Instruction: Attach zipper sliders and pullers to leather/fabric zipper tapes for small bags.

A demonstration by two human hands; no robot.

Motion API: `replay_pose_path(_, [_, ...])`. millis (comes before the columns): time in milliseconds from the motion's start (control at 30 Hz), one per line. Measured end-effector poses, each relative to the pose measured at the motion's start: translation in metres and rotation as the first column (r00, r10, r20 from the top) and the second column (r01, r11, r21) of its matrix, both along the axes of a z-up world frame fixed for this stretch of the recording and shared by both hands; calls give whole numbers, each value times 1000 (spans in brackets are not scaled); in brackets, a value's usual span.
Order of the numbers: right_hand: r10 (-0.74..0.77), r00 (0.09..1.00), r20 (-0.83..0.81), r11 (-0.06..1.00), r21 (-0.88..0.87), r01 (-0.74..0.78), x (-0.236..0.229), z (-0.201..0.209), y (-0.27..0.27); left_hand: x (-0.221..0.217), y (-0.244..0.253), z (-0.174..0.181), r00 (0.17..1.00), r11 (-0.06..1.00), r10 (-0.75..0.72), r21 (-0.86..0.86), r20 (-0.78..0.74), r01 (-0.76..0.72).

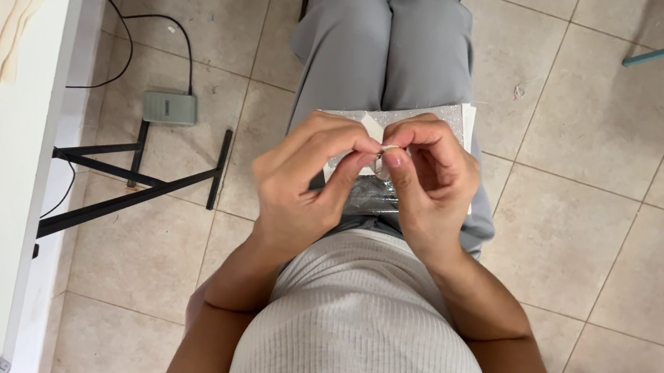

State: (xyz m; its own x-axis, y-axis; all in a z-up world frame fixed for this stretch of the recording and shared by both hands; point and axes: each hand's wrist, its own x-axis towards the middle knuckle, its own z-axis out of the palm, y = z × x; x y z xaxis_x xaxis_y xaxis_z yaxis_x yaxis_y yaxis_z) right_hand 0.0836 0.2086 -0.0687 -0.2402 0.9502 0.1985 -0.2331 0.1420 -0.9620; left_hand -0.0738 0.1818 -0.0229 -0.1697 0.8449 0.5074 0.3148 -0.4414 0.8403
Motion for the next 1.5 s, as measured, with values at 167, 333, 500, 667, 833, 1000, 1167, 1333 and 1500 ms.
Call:
replay_pose_path(167, [3,999,-44,999,-51,-5,-1,0,-2,-2,-1,3,1000,1000,-14,-25,-3,14])
replay_pose_path(333, [19,997,-75,994,-102,-27,4,-4,7,-10,1,-12,991,993,-83,-72,101,90])
replay_pose_path(500, [-20,988,-152,997,-71,9,0,-8,11,-3,4,-19,856,948,-158,-166,492,271])
replay_pose_path(667, [7,968,-249,997,-68,-25,3,-14,16,0,7,-30,855,946,-185,-147,484,288])
replay_pose_path(833, [90,978,-187,991,-80,-107,13,5,29,-5,12,-21,898,949,-168,-181,407,259])
replay_pose_path(1000, [119,993,19,987,-112,-116,20,22,35,-7,11,-3,991,971,-98,-207,93,115])
replay_pose_path(1167, [99,995,-22,991,-89,-101,18,12,34,3,11,-10,998,994,60,-86,-13,-61])
replay_pose_path(1333, [10,999,-36,992,-123,-14,13,-3,30,14,13,-13,968,980,197,55,-152,-191])
replay_pose_path(1500, [-205,941,268,935,338,107,3,9,30,15,17,-20,985,990,134,-31,-113,-138])
